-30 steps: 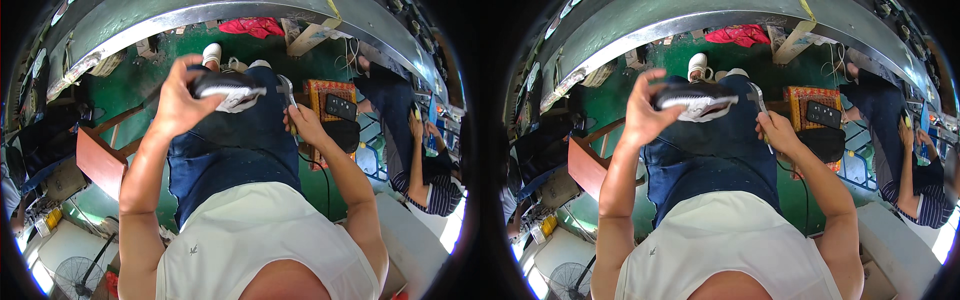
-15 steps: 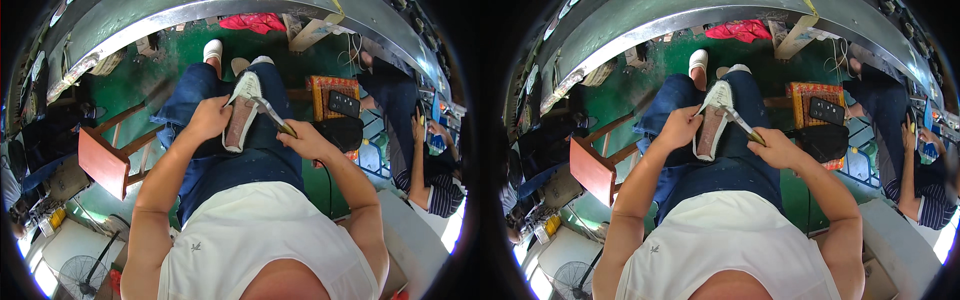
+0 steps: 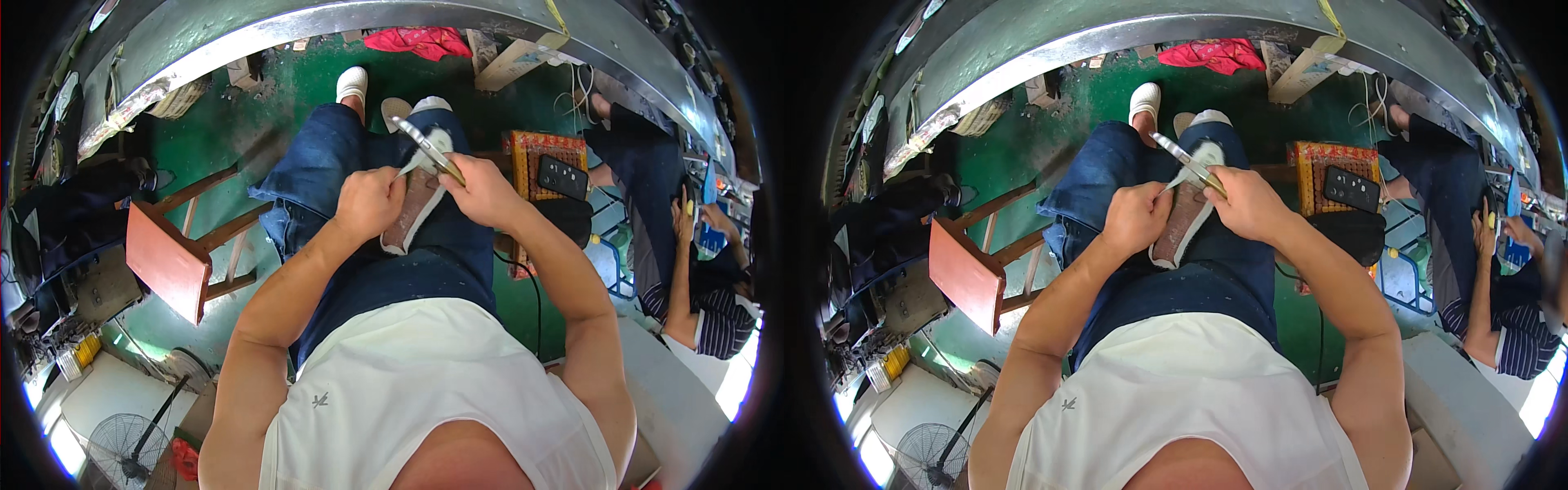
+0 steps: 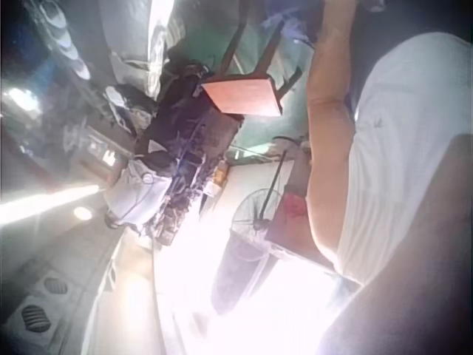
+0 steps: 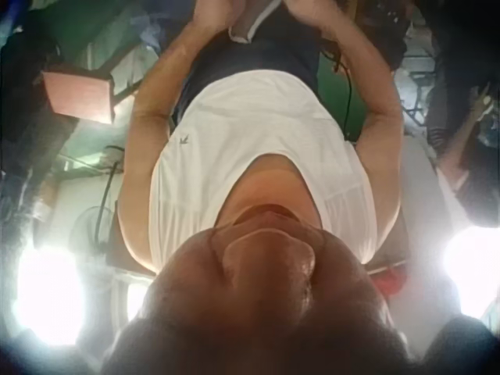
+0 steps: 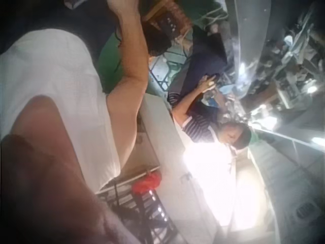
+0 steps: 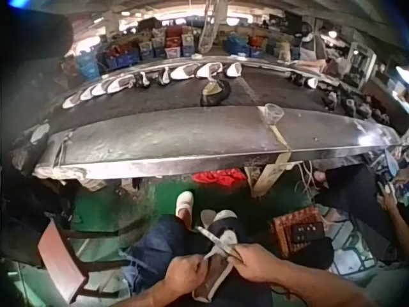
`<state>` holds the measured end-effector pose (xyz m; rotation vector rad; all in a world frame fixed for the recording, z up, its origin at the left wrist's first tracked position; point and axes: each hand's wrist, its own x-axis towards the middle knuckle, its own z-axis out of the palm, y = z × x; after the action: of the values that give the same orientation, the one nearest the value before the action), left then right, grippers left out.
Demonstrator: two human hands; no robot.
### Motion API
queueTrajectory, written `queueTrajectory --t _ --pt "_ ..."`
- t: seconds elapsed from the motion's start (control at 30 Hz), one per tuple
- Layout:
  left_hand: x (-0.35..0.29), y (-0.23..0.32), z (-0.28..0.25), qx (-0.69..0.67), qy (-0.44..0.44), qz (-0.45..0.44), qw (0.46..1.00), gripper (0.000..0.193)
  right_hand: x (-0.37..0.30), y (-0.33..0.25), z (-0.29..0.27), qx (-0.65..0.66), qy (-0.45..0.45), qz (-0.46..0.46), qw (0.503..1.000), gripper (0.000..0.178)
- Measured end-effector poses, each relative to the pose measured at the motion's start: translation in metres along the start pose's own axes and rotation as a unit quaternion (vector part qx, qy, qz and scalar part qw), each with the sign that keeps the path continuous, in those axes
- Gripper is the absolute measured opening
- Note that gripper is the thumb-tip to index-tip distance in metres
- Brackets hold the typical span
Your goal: Using pincers to adjust and tighten material on the soles of shoes on a production line.
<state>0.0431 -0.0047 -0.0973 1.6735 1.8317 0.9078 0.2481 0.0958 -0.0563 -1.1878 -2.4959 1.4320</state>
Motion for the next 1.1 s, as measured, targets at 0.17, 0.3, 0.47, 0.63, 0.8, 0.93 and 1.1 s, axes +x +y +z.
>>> queueTrajectory --t 0.17,0.3,0.47,0.63,0.8,0.93,1.1 --pt "0.0 -0.001 -0.005 -0.013 0.002 -0.072 0.997 0.025 -0.027 -0.02 -0.031 0.156 -0.189 0.13 0.961 0.02" --pt "-0.001 -0.001 -0.001 -0.02 -0.012 -0.075 0.997 0.027 -0.046 -0.005 -0.01 0.487 -0.177 0.268 0.812 0.029" --pt "0.002 -0.006 0.004 0.027 -0.014 -0.015 0.999 0.029 -0.032 0.004 0.015 0.169 -0.108 0.13 0.971 0.024" --pt "0.003 -0.007 0.0 -0.006 -0.022 -0.082 0.996 0.029 -0.031 0.008 0.003 0.013 -0.099 0.041 0.994 0.019" --pt "-0.001 0.0 0.005 0.044 -0.011 -0.036 0.998 0.029 -0.019 -0.001 -0.033 0.135 -0.239 0.185 0.943 0.02" --pt "0.001 0.016 0.008 0.09 -0.035 -0.004 0.995 0.032 -0.002 -0.015 -0.062 0.227 -0.287 0.255 0.895 0.023" --pt "0.017 -0.038 0.038 -0.249 0.025 -0.261 0.932 0.045 0.028 -0.036 -0.069 -0.095 -0.332 0.173 0.922 0.032"
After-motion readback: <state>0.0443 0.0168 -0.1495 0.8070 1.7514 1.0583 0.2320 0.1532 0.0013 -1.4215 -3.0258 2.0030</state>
